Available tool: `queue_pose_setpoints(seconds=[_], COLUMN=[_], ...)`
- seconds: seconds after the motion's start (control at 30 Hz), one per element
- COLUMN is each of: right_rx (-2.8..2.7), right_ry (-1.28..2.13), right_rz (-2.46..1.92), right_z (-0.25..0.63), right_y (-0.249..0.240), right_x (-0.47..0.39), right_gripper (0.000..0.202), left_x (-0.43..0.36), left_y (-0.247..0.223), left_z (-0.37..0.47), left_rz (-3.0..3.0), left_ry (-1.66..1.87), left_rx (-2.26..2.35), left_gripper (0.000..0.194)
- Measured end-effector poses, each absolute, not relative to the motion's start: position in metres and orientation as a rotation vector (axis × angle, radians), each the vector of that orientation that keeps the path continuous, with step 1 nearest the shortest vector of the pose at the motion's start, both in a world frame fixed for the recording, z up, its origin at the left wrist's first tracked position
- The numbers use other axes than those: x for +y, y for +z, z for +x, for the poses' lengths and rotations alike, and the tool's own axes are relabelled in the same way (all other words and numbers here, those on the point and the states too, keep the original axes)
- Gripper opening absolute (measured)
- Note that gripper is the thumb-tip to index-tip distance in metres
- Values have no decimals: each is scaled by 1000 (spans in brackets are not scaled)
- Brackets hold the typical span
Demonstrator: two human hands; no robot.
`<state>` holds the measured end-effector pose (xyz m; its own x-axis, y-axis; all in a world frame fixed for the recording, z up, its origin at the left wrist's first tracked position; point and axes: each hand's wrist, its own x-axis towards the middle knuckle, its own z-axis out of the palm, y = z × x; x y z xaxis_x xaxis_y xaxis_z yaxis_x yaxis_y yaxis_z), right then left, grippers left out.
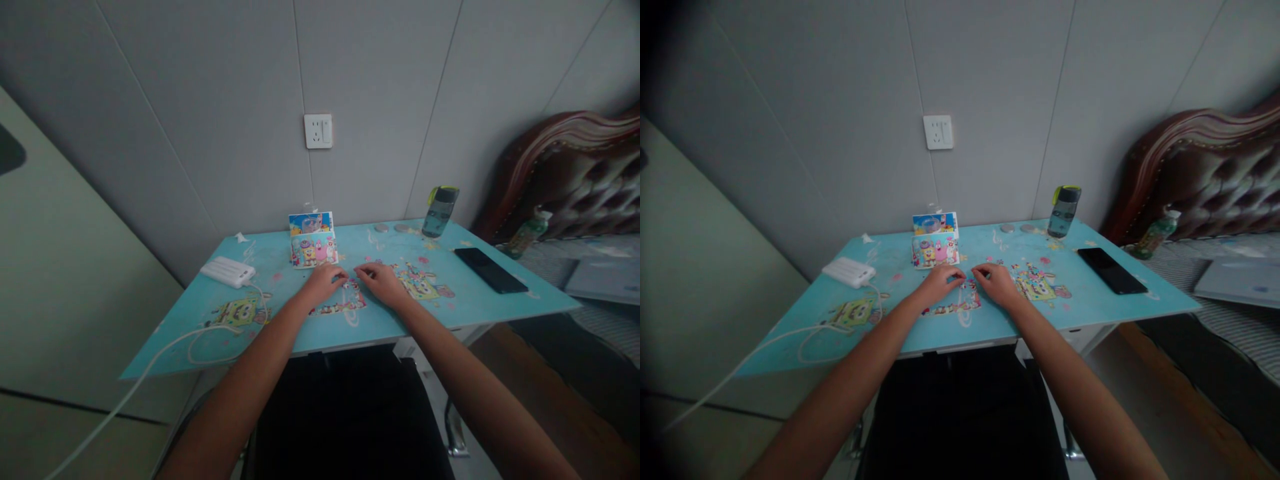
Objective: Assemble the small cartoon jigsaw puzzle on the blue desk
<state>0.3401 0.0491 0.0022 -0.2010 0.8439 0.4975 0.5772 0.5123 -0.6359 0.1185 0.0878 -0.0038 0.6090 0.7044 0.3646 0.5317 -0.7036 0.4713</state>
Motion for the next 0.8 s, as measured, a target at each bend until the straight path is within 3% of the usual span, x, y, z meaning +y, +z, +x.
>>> queue_pose_setpoints(seconds=[0.2,0.8], right_rx=[-2019,-1909], right_ry=[411,558], right_rz=[-1123,-1136], right_z=[336,321], right_y=[1,7], right_x=[49,46], right_gripper=[16,34], left_x=[90,84], left_y=[-8,0], left_z=[120,113], left_rz=[2476,2208], left_ry=[791,1028], left_rx=[1026,993], left_gripper=[34,35])
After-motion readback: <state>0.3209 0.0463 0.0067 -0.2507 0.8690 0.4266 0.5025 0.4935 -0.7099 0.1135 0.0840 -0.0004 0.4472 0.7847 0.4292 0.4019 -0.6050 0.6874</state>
